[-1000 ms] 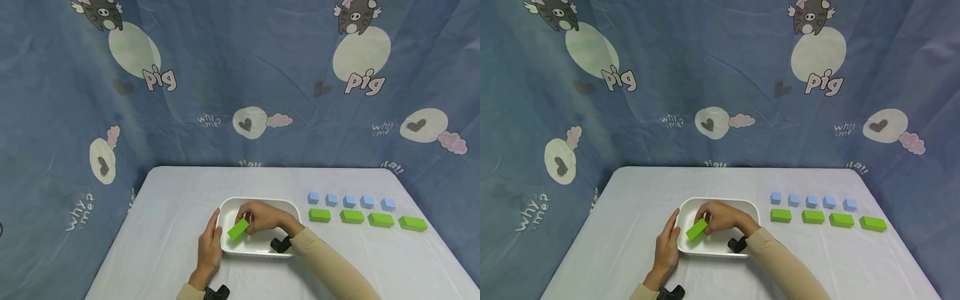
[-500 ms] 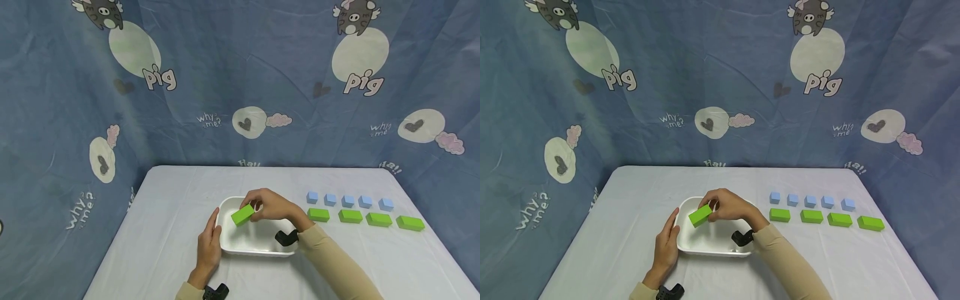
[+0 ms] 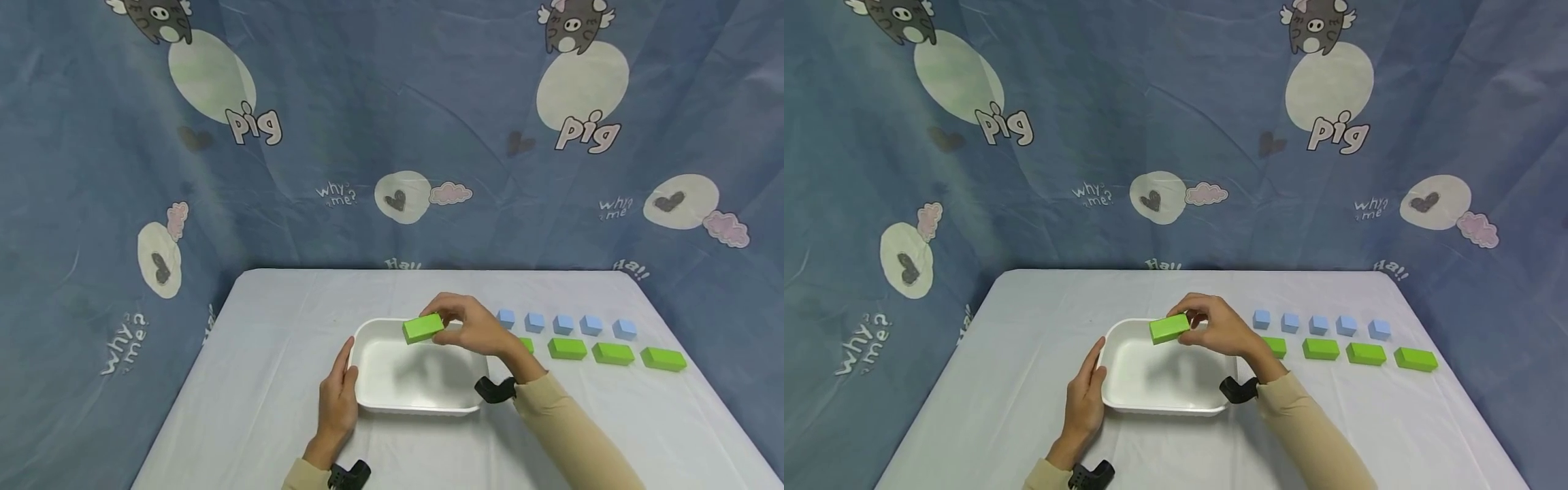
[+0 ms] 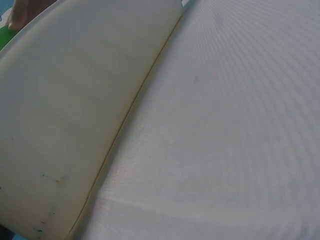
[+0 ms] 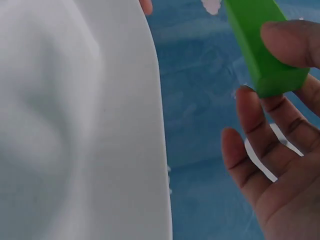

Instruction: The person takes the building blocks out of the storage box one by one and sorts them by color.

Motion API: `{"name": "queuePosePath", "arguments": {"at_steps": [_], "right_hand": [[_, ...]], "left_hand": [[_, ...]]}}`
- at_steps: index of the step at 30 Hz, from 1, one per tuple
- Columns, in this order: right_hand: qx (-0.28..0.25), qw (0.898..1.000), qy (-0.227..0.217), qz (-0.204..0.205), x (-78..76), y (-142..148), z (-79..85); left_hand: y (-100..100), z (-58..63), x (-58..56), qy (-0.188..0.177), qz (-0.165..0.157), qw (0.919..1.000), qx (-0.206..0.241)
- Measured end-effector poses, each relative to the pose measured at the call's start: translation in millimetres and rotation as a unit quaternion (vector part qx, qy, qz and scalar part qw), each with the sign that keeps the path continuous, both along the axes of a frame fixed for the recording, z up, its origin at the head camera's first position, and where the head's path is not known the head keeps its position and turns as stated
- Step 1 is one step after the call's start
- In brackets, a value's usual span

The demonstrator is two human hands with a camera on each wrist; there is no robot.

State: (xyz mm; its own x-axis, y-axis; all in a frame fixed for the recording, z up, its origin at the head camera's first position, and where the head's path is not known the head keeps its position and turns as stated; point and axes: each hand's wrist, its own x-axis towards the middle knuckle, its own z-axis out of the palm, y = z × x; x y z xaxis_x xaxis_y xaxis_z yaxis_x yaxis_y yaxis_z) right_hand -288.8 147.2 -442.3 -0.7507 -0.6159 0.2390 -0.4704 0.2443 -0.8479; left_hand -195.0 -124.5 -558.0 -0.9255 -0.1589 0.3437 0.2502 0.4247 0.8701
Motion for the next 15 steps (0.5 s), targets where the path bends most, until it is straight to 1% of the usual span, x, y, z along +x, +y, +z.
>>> {"name": "queuePosePath", "arguments": {"at_steps": [4, 8, 11, 15], "right_hand": [[-0.012, 0.999, 0.007, -0.036, 5.7, 15, 1.2], [-0.021, 0.997, 0.017, -0.069, 14.6, 32, 2.3], [-0.036, 0.996, 0.019, -0.083, 23.0, 46, 0.8], [-0.057, 0.993, 0.021, -0.103, 36.7, 66, -5.2]], "left_hand": [[0, 0.2, 0.5, 0.001, -0.002, 1.0, 0.005], [1, -0.1, 0.2, 0.0, -0.004, 1.0, 0.005], [1, -0.5, -0.2, 0.0, -0.006, 1.0, 0.006], [1, 1.3, 0.5, 0.002, -0.007, 0.9999, 0.012]]}}
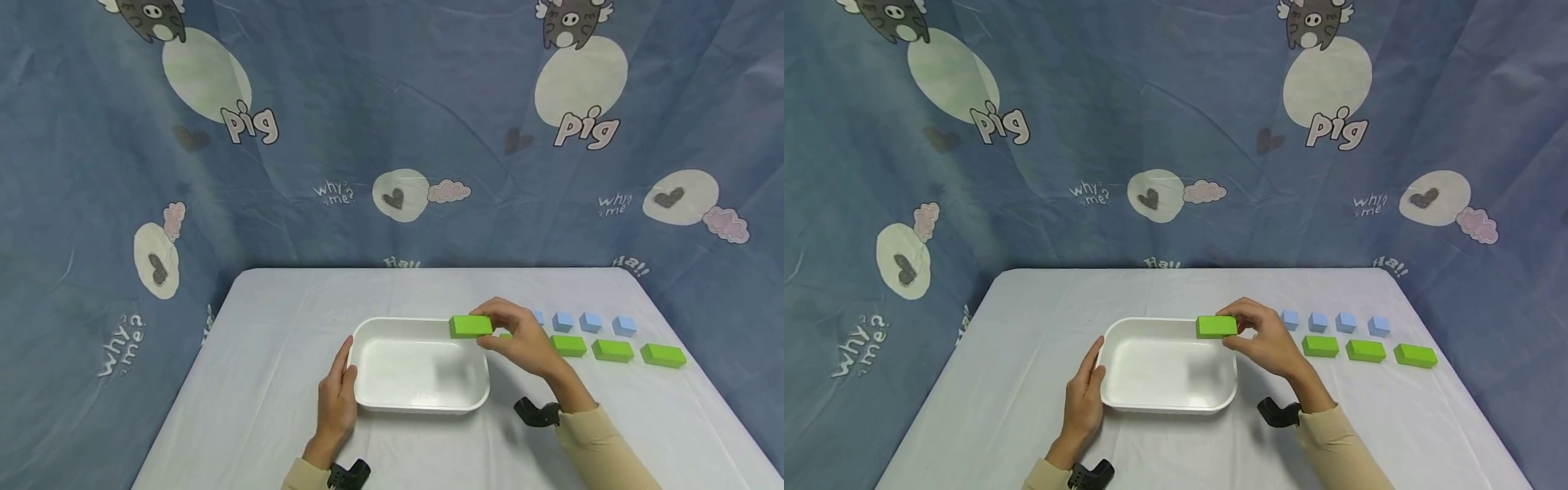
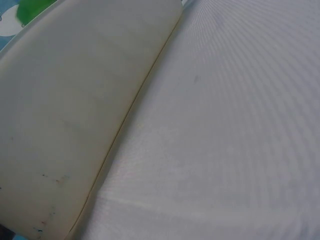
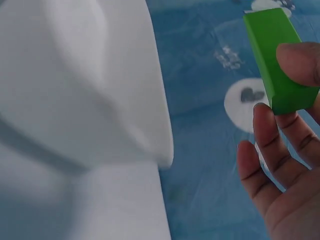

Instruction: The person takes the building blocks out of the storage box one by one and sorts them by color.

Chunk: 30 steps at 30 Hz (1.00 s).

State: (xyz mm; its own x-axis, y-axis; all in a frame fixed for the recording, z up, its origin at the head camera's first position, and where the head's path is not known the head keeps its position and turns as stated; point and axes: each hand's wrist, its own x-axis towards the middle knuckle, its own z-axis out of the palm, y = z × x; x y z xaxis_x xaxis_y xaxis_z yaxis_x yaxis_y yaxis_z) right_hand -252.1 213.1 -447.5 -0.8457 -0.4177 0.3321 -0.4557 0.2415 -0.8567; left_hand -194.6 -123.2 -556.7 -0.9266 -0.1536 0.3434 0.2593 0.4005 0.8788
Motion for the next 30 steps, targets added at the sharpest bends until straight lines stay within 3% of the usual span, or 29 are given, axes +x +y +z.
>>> {"name": "queuePosePath", "arguments": {"at_steps": [9, 17, 23, 30], "right_hand": [[-0.005, 0.998, -0.019, -0.059, 31.1, 42, -21.3], [-0.003, 0.991, -0.054, -0.125, 52.4, 59, -43.4], [0.004, 0.986, -0.064, -0.153, 57.1, 65, -54.9], [0.044, 0.979, -0.076, -0.184, 59.3, 70, -62.1]], "left_hand": [[0, 1.0, 0.9, -0.006, 0.001, 1.0, -0.002], [0, 1.9, -0.1, 0.001, -0.007, 1.0, -0.002], [-1, 1.1, -1.5, 0.008, -0.004, 1.0, -0.004], [1, 1.9, 0.5, -0.011, -0.014, 0.9998, 0.004]]}}
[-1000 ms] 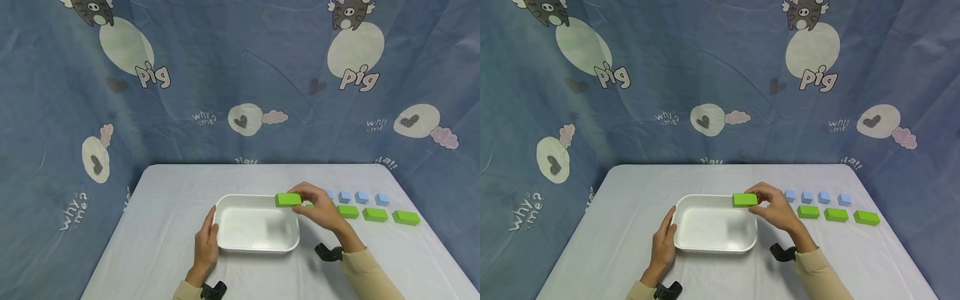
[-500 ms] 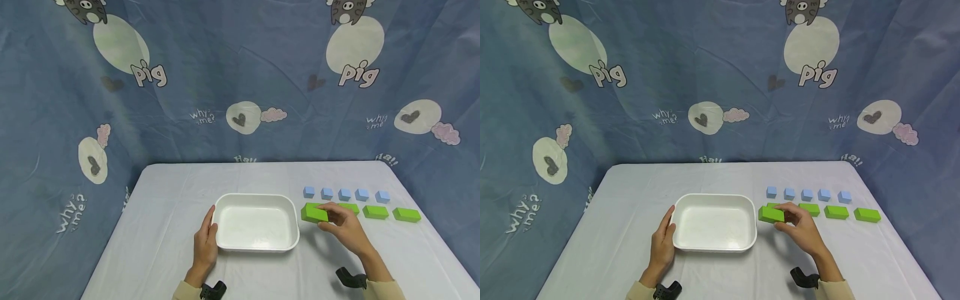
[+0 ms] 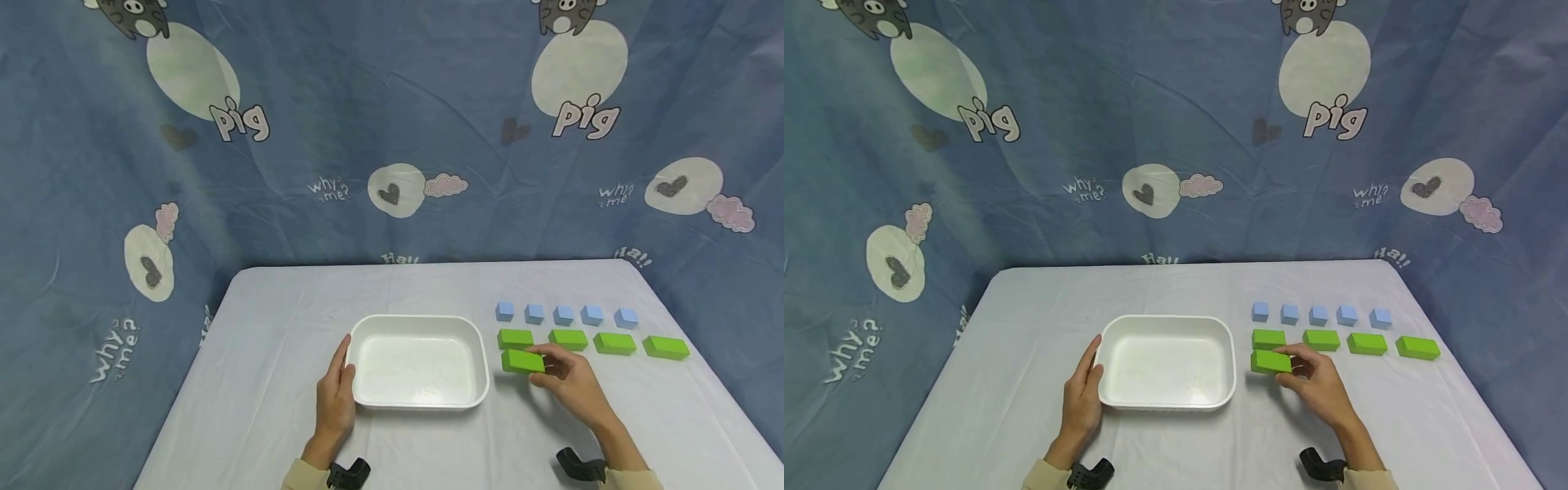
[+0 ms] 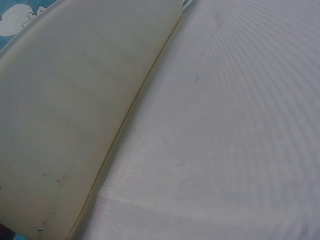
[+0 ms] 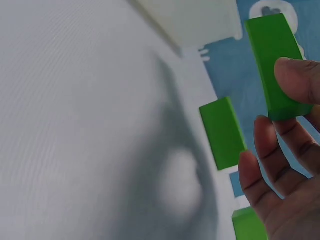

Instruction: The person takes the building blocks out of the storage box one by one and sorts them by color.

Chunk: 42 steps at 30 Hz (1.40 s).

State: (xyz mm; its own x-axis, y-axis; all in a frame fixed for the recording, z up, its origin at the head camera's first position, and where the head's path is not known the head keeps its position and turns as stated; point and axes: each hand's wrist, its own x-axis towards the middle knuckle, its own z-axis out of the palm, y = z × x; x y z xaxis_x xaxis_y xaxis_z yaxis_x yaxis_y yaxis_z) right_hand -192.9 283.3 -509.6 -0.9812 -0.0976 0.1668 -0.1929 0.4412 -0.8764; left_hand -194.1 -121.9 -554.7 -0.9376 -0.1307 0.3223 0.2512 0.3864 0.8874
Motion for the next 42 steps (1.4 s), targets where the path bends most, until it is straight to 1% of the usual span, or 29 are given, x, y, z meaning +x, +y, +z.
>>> {"name": "queuePosePath", "arguments": {"at_steps": [12, 18, 25, 29, 42], "right_hand": [[0.05, 0.999, -0.012, -0.014, 3.4, 7, -9.9], [0.09, 0.995, -0.026, -0.019, 4.8, 7, -18.0], [0.123, 0.992, -0.024, -0.029, 3.5, 5, -23.0], [0.129, 0.991, -0.026, -0.037, 3.4, 4, -23.6], [0.135, 0.988, -0.056, -0.039, 3.2, 3, -26.2]], "left_hand": [[1, 0.4, 0.2, 0.008, 0.003, 0.9999, -0.007], [2, 0.5, 0.2, 0.009, 0.002, 0.9999, -0.007], [2, 1.5, 1.2, 0.006, 0.01, 0.9998, -0.017], [3, 1.9, 1.5, 0.008, 0.009, 0.9998, -0.015], [2, 0.1, 1.7, 0.01, 0.011, 0.9998, -0.017]]}}
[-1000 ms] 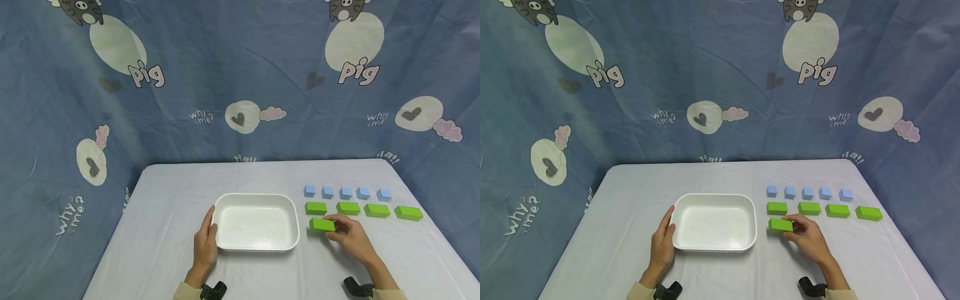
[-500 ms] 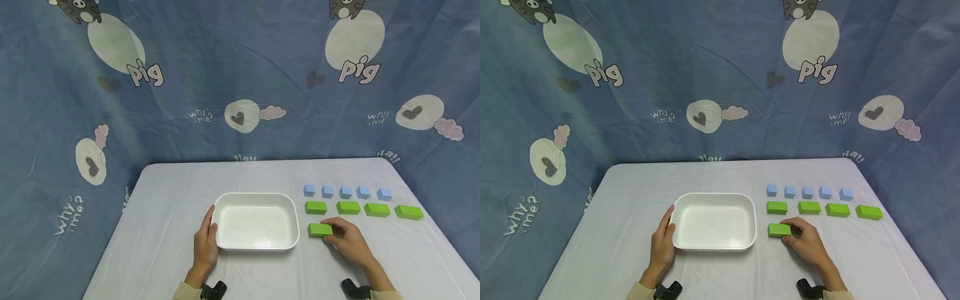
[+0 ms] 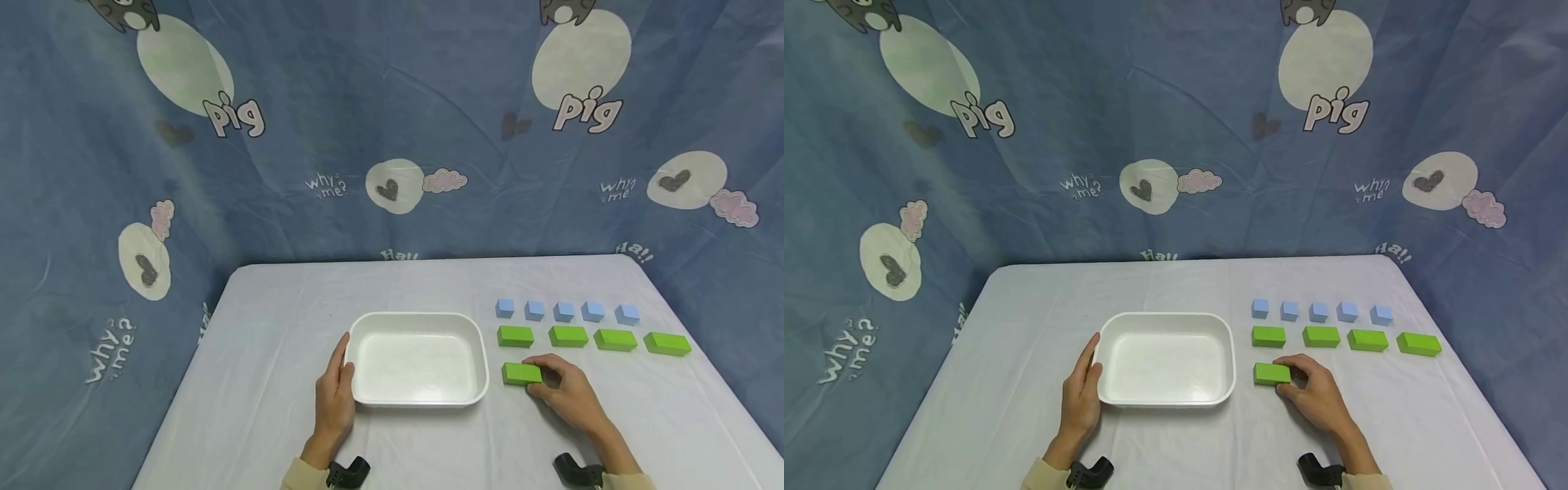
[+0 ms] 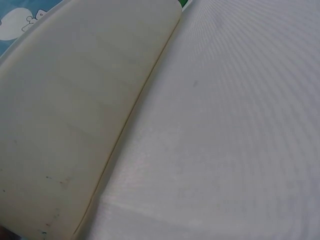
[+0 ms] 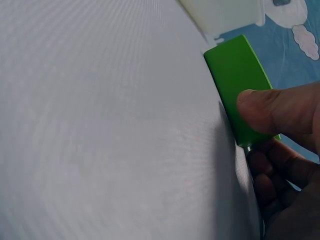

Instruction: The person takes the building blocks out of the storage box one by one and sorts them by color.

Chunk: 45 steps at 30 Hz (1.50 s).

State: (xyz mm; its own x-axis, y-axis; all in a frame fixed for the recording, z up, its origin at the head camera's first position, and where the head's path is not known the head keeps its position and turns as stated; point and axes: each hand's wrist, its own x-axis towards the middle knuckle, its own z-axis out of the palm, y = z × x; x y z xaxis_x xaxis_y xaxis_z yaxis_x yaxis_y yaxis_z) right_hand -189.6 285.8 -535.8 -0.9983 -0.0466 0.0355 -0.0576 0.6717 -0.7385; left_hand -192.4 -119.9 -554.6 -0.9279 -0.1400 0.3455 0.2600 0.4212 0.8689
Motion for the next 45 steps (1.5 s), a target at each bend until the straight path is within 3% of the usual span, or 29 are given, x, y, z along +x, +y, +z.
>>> {"name": "queuePosePath", "arguments": {"at_steps": [22, 35, 45], "right_hand": [[-0.015, 0.999, -0.028, 0.006, -0.1, 1.5, 1.1], [-0.02, 0.999, -0.022, 0.024, -2.6, 5.2, 1.3], [-0.069, 0.997, 0.036, 0.017, -6.2, 6.9, 6.0]], "left_hand": [[1.0, 0.2, -0.7, 0.004, -0.008, 0.9999, 0.006], [-1.3, 0.0, -2.7, -0.004, -0.01, 0.9998, 0.015], [-2.5, -4.0, -6.4, -0.029, -0.006, 0.9994, 0.02]]}}
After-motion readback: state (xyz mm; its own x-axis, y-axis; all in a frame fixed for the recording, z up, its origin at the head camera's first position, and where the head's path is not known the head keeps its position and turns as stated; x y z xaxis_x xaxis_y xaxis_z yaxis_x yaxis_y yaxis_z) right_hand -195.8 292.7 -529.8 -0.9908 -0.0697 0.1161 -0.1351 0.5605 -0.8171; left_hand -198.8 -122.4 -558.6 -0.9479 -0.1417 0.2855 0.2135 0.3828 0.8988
